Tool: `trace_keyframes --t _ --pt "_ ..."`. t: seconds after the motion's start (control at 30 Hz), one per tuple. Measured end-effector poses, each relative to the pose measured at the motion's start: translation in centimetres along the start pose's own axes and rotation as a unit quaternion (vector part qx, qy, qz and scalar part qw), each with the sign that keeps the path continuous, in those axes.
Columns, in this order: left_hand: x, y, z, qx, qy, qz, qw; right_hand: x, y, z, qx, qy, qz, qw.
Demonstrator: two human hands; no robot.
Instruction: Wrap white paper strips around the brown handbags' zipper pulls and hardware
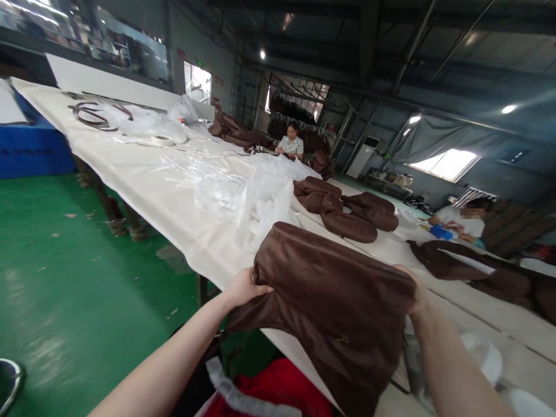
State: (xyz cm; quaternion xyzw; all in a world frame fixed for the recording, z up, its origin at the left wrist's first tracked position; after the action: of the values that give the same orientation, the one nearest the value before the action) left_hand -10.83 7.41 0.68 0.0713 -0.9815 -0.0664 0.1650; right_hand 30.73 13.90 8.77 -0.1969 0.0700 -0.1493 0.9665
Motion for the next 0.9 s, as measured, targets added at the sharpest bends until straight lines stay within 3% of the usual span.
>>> trace_keyframes --t 0.1,0.23,0.4,0.5,0.63,0.8,0.9 --pt "1.4 0.1 1.6 0.019 0.056 -0.039 0.997 -1.1 0.9 -2.1 -0.03 -0.027 0.03 0.999" --pt "1.7 0.7 3.5 0.054 0.115 -0.065 0.99 -1.6 2.1 -2.2 0.016 -0.046 0.03 0.998" --pt "1.4 1.9 4.3 0.069 0.194 -0.092 0.974 1.7 3.2 -1.3 0.137 -0.13 -0.073 0.979" --pt "1.0 2.8 3.6 0.058 0.246 -0.103 0.962 5.0 3.3 -1.0 0.194 -0.226 -0.137 0.945" --pt "-0.9 4.4 2.1 0.032 0.269 -0.082 0.959 7.8 3.6 -2.6 0.209 -0.403 -0.195 0.87" --pt "-2.9 5.3 1.5 0.032 0.29 -0.065 0.954 7.0 4.5 -7.0 0.184 -0.553 -0.202 0.787" --pt "-2.2 4.3 -0.2 -0.028 0.318 -0.153 0.935 6.5 4.7 -8.3 0.173 -0.585 -0.215 0.763"
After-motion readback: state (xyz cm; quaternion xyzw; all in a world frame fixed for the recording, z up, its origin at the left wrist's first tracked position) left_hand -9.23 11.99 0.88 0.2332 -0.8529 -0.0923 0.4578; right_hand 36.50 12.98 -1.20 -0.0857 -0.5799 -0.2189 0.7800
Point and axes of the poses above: each hand's wrist, its own y-axis towards the middle knuckle, its own x-axis out of the back of the hand, z = x × y, the point moved 9 cm from there along y, towards the middle knuckle, and after that the axes turned 12 degrees about -z, right-handed, at the moved point
